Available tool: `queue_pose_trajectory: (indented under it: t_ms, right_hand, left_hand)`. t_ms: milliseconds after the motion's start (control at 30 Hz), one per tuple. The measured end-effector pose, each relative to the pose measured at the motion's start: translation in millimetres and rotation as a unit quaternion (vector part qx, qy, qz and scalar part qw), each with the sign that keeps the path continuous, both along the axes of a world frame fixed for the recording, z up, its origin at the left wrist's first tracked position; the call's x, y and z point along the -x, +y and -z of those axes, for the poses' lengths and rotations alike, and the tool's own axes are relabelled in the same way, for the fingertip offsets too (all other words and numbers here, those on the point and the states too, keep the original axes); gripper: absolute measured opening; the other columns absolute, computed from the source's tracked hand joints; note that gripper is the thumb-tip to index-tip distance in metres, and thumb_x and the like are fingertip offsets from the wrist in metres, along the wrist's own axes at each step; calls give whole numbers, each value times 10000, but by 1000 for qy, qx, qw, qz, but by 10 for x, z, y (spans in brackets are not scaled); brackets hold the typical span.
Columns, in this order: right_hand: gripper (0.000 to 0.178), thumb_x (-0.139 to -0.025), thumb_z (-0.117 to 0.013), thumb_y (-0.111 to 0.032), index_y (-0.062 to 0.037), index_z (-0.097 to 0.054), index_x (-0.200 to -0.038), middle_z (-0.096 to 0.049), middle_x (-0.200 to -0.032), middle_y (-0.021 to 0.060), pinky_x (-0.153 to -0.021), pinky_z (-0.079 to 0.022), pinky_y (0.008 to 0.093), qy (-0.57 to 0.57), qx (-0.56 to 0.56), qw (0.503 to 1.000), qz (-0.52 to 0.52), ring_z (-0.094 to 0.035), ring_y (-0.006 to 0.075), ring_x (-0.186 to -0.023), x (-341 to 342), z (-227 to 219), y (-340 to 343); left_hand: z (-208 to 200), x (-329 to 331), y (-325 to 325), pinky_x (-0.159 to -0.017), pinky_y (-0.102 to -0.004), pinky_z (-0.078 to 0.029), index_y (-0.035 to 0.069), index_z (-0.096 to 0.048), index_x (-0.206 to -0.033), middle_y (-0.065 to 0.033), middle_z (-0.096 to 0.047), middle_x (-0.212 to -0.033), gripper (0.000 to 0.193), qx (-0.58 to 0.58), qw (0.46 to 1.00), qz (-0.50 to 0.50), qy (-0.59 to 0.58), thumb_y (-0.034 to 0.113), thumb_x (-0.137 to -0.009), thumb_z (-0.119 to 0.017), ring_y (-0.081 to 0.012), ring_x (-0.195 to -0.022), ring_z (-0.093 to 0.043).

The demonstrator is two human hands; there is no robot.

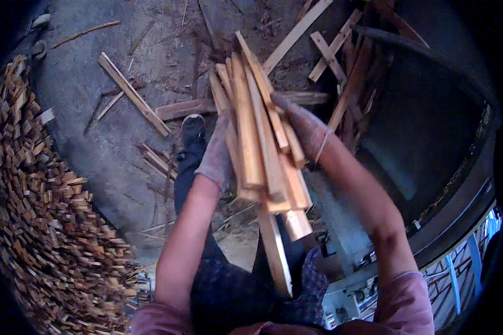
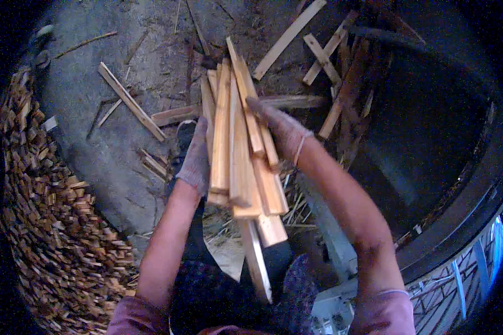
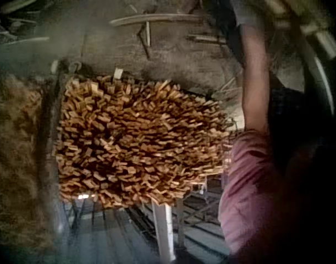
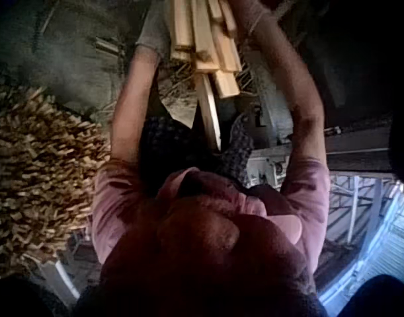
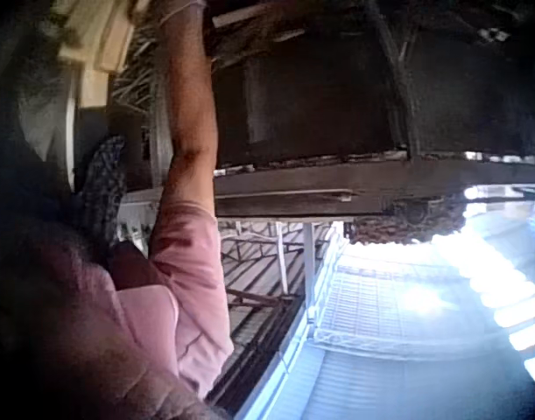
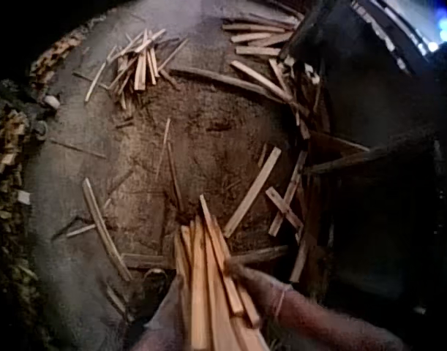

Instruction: The person gathers loose wooden planks from the floor of a workshop and stacks them into a neat pile. They repeatedly bend down to pick up handfuls of wood, align them, and place them onto a growing stack, clearing the floor area in the process.

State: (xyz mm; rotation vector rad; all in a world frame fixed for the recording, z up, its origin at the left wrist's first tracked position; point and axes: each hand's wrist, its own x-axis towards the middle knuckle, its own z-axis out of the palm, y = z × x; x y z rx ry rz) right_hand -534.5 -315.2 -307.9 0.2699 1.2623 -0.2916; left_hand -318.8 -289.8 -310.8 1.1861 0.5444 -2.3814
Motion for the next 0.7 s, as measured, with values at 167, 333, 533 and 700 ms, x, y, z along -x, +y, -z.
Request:
queue_pose_trajectory:
  t_ms: [167,333,533,700]
  right_hand:
    - [726,-922,-729,-569,16,-604,-1335,-734,-1107,135,-881,-617,365,-39,-15,999,2,-742,233,-909,-28,-124,115]
    - [713,-894,-740,-582,20,-641,-1263,-746,-1046,98,-757,-613,325,53,30,990,-126,-737,175,-860,-60,-117,256]
    - [755,-905,-705,-559,83,-621,-1295,-718,-1090,118,-856,-552,314,63,88,977,-184,-682,164,-918,-83,-729,562]
    - [674,-917,-703,-430,59,-559,-1357,-683,-1122,104,-904,-525,336,114,103,976,-155,-646,185,-965,-287,-1563,628]
  left_hand:
    - [34,124,172,-1103,-390,-502,107,-410,-1562,-122,-585,-1465,745,15,1000,2,-9,634,-1039,-469,-249,-1276,-623]
    - [-10,228,300,-1087,-362,-504,94,-466,-1516,-105,-626,-1393,703,7,1000,-26,13,592,-1027,-540,-217,-1216,-648]
    - [-358,212,898,-1034,-348,-519,52,-505,-1473,-109,-639,-1346,684,38,987,56,-143,527,-997,-633,-193,-1183,-646]
    - [-919,43,1165,-1037,-357,-517,8,-517,-1456,-138,-625,-1357,698,208,925,213,-236,508,-987,-650,-224,-1188,-642]
